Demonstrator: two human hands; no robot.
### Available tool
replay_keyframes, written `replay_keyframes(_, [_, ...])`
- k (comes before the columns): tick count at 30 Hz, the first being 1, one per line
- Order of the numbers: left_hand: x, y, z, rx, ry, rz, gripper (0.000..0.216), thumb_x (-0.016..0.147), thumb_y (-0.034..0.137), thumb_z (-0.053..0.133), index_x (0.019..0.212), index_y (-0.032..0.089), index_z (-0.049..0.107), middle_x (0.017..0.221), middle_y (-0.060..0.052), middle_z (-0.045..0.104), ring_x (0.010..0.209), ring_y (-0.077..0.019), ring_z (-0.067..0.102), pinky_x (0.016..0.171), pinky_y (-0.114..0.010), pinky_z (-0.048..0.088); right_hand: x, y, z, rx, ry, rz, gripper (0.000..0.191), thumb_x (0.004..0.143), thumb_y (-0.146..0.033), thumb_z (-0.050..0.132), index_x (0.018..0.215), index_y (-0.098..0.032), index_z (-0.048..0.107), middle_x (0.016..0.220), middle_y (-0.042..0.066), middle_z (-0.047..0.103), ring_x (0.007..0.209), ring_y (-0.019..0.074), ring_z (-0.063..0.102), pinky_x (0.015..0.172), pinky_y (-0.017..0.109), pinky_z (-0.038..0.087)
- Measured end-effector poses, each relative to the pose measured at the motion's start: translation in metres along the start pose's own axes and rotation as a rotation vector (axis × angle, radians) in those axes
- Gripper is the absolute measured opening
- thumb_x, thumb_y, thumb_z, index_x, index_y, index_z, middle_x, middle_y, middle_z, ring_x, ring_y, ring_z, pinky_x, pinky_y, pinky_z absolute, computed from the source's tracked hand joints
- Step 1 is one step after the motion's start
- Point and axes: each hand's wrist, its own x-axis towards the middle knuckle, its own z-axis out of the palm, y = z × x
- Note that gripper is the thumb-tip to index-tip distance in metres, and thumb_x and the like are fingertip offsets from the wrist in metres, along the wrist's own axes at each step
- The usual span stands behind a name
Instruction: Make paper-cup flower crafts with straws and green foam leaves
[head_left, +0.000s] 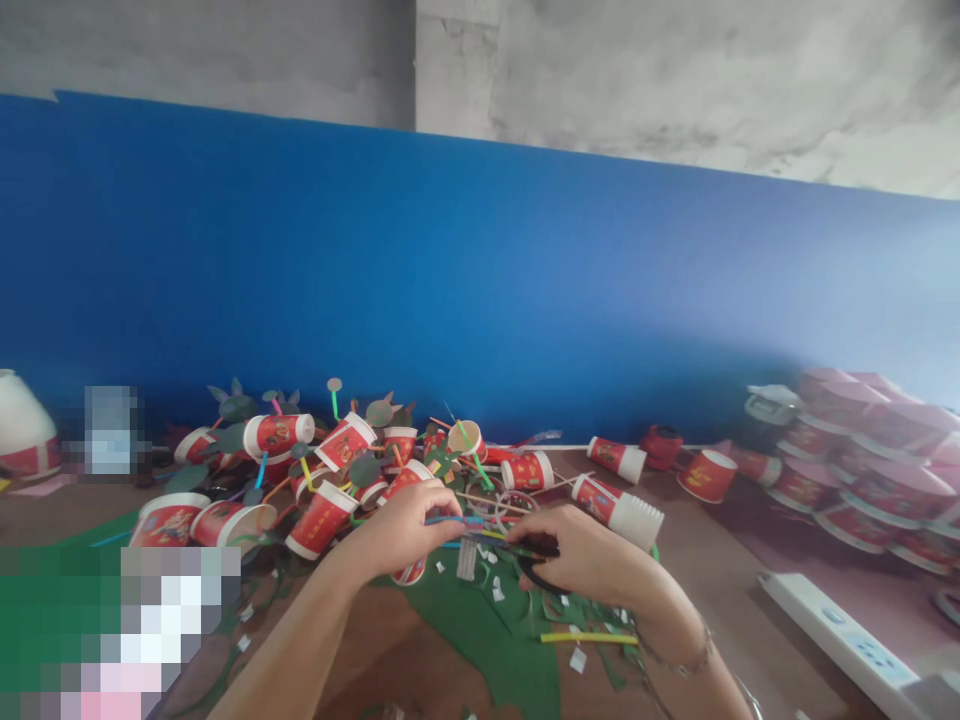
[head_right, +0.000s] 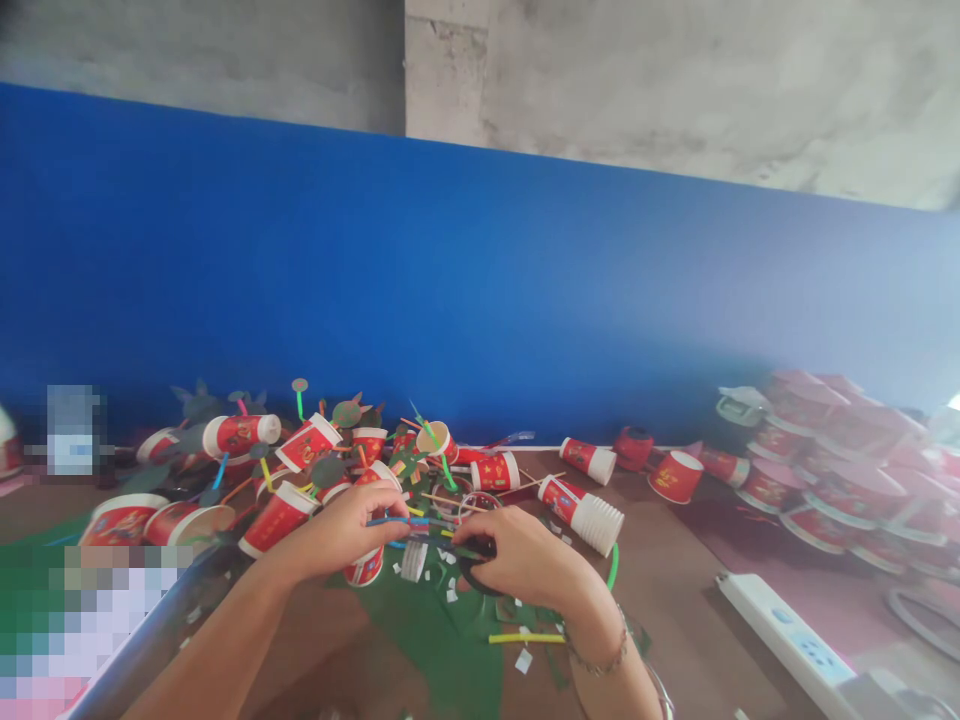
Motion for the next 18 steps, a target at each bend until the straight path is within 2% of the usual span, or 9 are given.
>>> replay_keyframes(8, [0.004,-0.002,0.017,-0.042,0.000,0.053,0.018,0.080,0.037,0.057,0.078,0.021,0.063,0.081,0.001,0.056,0.076,-0.0148,0.054,0.068,-0.024,0.038,-0.008,0.010,-0.006,0.047,-0.087,0.019,0.024,0.065,-0.021,0.065,0.088,-0.021,0.072,0.062,-0.004,0.058,0.055,0.0090,0.044,0.051,0.020,0.032])
replay_keyframes(18, [0.006,-0.007,0.025,-0.035,0.015,0.066,0.020,0.081,0.040,0.057,0.079,0.021,0.064,0.083,0.000,0.056,0.072,-0.0145,0.052,0.066,-0.024,0.038,-0.012,0.015,-0.010,-0.032,-0.094,0.041,0.029,0.062,-0.027,0.072,0.091,-0.023,0.069,0.070,-0.004,0.062,0.062,0.0113,0.050,0.055,0.022,0.035])
